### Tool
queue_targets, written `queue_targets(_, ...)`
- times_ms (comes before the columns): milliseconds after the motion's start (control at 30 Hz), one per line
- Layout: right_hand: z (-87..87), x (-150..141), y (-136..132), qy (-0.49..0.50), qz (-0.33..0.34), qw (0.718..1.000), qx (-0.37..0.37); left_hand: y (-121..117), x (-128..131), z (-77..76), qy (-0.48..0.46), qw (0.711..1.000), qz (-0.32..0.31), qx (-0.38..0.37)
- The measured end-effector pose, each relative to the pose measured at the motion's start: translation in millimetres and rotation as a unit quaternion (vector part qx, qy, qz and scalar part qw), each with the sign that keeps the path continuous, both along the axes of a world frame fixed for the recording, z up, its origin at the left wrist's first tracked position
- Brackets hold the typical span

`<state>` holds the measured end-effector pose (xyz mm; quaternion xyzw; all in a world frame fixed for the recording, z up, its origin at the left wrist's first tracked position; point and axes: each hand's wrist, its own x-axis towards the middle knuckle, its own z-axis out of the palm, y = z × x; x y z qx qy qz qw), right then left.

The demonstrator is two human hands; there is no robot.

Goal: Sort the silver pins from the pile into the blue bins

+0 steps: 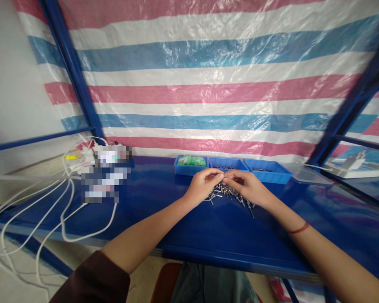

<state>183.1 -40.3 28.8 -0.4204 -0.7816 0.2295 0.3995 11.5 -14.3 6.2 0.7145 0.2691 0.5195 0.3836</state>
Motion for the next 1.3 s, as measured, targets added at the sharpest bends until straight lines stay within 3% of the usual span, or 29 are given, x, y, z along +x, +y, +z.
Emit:
queue_targets(500, 1.4, -3.8, -2.6, 0.034, 0.044, 0.996, -0.069, -2.2, -0.5, 1.6, 0.024, 0.999, 0.013, 0.023)
queue_targets(900, 4.9, -7.6, -6.3, 0.03, 0.037, 0.998, -0.052, -5.5, -1.4, 4.6, 0.018, 0.998, 0.021, 0.056)
queue_targets(1033, 9.2, -5.5, -6.3, 0.055, -0.005, 0.998, -0.015, -5.0, -1.2, 6.0, 0.027, 0.998, 0.018, 0.05)
queue_targets(1167, 12.2, 8.4, -0.1, -0.01, -0.052, 0.998, 0.045, -1.2, -1.9, 1.0, 0.103, 0.993, 0.033, 0.055)
queue_targets(1233, 12.0, 24.9, 7.3, -0.05, -0.124, 0.988, 0.081, -0.4, -4.5, -2.4, 0.194, 0.976, 0.04, 0.092)
queue_targets(1300, 10.0, 47.4, 16.7, -0.099, -0.241, 0.958, 0.12, -1.2, -8.1, -5.1, 0.298, 0.942, 0.038, 0.147)
